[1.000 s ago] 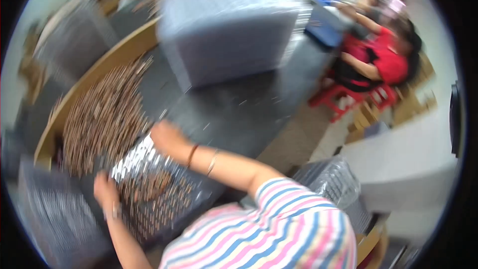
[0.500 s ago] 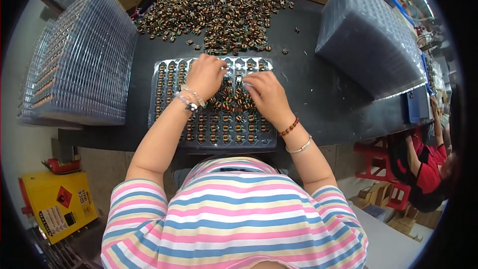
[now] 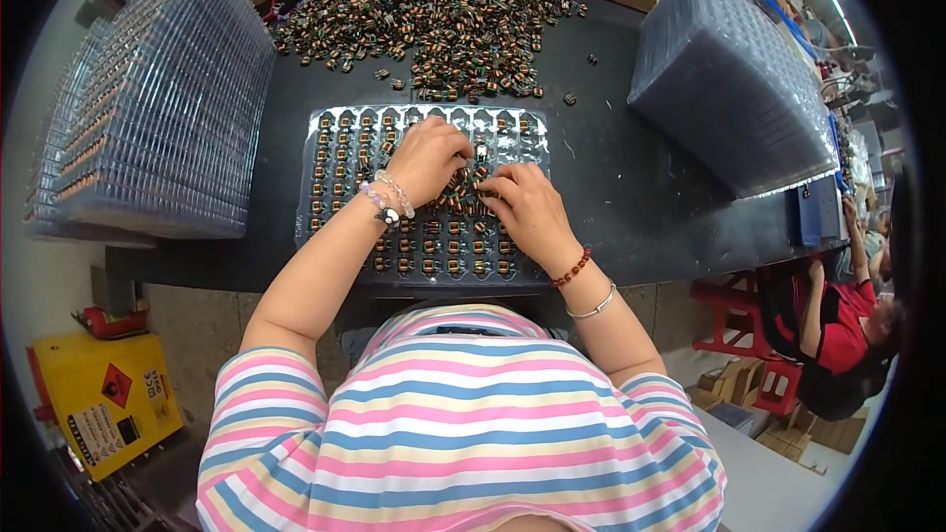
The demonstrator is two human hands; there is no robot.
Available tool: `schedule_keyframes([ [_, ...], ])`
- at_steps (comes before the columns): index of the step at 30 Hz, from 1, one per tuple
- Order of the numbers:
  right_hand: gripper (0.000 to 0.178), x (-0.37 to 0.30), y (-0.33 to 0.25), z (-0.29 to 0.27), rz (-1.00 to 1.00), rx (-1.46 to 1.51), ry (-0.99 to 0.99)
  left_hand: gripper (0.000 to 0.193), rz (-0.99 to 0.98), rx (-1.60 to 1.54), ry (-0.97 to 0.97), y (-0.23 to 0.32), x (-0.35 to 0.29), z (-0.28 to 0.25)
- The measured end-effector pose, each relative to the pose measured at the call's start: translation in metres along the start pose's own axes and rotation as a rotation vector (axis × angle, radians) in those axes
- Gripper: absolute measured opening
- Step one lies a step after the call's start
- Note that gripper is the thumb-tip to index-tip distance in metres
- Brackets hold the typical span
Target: The person sorts small electronic or mechanical components by hand, placing them into a plastic organizer tray.
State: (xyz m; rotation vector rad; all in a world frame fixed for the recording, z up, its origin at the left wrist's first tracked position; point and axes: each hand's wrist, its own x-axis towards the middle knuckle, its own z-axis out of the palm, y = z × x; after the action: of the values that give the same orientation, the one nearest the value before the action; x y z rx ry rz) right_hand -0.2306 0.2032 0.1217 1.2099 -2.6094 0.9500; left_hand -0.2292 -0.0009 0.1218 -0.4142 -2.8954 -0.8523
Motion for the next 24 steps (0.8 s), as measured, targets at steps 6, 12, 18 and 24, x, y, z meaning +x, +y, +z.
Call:
schedule_keyframes([
  [6,0.013,0.005,-0.003,0.003,-0.035,0.017,-0.01,0.014,-0.032,0.059,-0.204,-0.002,0.002,-0.014],
  [12,0.012,0.003,0.001,-0.003,0.006,0.028,-0.021,0.012,0.043,0.036,-0.149,-0.004,0.001,-0.014],
  [18,0.013,0.005,-0.002,0.001,0.019,0.023,-0.032,0.016,-0.234,-0.369,0.128,-0.021,0.012,-0.017],
  [24,0.018,-0.003,-0.004,-0.003,0.077,0.08,0.118,0.018,-0.226,-0.216,0.064,-0.029,0.043,-0.01],
])
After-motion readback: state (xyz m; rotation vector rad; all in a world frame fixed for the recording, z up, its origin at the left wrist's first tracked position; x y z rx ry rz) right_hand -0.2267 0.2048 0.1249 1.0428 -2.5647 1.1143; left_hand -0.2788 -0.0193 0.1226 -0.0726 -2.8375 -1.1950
